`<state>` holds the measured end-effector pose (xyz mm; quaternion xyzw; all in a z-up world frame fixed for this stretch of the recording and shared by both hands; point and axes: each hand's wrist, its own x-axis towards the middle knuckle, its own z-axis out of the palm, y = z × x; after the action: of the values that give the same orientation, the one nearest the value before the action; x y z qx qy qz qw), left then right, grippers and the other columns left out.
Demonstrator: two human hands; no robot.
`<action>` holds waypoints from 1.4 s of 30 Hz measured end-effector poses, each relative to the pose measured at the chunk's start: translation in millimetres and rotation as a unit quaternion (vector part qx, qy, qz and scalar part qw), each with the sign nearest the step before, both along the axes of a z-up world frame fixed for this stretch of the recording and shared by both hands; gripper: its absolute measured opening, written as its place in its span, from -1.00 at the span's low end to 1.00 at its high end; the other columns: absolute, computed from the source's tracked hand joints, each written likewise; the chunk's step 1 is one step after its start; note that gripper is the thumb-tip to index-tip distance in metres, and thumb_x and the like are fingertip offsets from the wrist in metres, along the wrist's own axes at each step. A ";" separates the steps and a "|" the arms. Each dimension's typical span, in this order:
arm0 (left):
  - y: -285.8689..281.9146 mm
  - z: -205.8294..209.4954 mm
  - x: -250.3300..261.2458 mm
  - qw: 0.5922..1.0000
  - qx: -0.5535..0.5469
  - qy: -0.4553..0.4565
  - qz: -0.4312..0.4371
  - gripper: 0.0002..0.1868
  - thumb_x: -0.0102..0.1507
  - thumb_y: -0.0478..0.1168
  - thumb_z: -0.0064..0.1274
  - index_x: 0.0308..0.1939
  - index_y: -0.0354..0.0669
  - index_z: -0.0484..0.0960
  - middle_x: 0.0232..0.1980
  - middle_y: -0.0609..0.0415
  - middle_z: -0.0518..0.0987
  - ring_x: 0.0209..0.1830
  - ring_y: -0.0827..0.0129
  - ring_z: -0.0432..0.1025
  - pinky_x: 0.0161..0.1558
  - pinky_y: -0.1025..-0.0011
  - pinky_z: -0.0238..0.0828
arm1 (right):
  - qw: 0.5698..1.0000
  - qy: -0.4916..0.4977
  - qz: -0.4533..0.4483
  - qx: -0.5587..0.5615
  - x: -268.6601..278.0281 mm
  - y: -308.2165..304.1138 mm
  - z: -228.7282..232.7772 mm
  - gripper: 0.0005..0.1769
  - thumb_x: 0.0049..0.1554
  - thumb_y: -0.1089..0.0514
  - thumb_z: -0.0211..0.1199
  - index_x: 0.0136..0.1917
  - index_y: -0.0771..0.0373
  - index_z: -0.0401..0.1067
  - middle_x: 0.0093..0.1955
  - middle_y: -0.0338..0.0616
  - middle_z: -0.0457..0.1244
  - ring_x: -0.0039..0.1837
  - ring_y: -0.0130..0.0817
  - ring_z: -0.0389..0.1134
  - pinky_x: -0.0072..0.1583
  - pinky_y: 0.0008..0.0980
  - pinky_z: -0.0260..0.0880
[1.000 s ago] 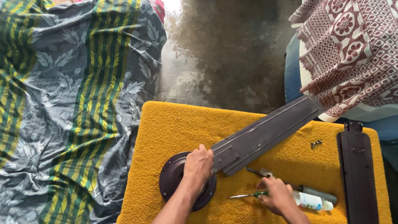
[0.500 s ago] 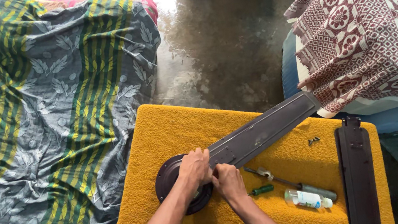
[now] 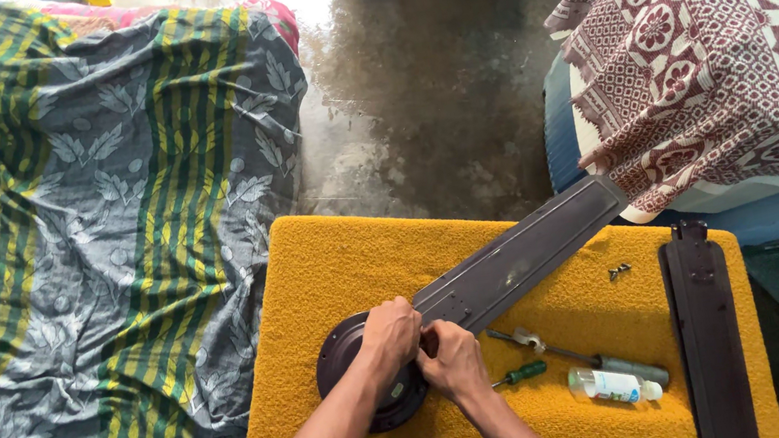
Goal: The person removes the blades from an electric fan motor housing using a screwdriver. After detaching each blade, they place it on the table and apply a liquid from a small bottle to one blade, spreading it by hand.
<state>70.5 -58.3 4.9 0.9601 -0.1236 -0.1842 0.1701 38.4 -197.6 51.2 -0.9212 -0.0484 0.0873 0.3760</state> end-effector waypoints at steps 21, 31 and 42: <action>16.7 -49.8 5.2 0.992 -0.122 -0.014 0.008 -0.77 0.21 -0.12 0.11 -0.38 -0.19 0.72 -0.33 -0.16 0.61 -0.25 -0.06 0.57 -0.19 0.09 0.52 | 0.999 -0.019 0.032 0.004 -1.4 9.9 18.7 -0.82 -0.15 0.33 0.32 -0.19 0.31 0.52 -0.17 0.00 0.36 -0.05 0.00 0.43 0.00 -0.12 0.46; 15.7 -22.1 4.7 0.932 -0.279 0.016 0.231 -0.68 0.27 0.00 0.11 -0.32 -0.19 0.72 -0.28 -0.13 0.67 -0.14 -0.03 0.49 0.03 0.09 0.42 | 0.999 -0.006 0.000 -0.050 -5.0 9.7 13.7 -0.81 -0.04 0.19 0.45 -0.19 0.30 0.52 -0.17 0.03 0.34 -0.11 0.07 0.43 -0.08 -0.07 0.45; 11.1 -13.4 3.9 0.940 -0.263 0.013 0.216 -0.72 0.23 -0.04 0.21 -0.28 -0.21 0.77 -0.28 -0.17 0.69 -0.17 -0.02 0.51 -0.04 0.13 0.46 | 0.998 0.016 0.027 0.058 -4.4 -3.9 -16.3 -0.79 -0.07 0.39 0.26 -0.11 0.32 0.50 -0.19 -0.08 0.40 -0.09 -0.20 0.49 -0.02 -0.24 0.51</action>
<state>74.4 -47.2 -8.5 0.8823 0.0447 -0.1162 0.4540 34.0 -201.5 34.9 -0.8948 -0.0726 0.1092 0.4267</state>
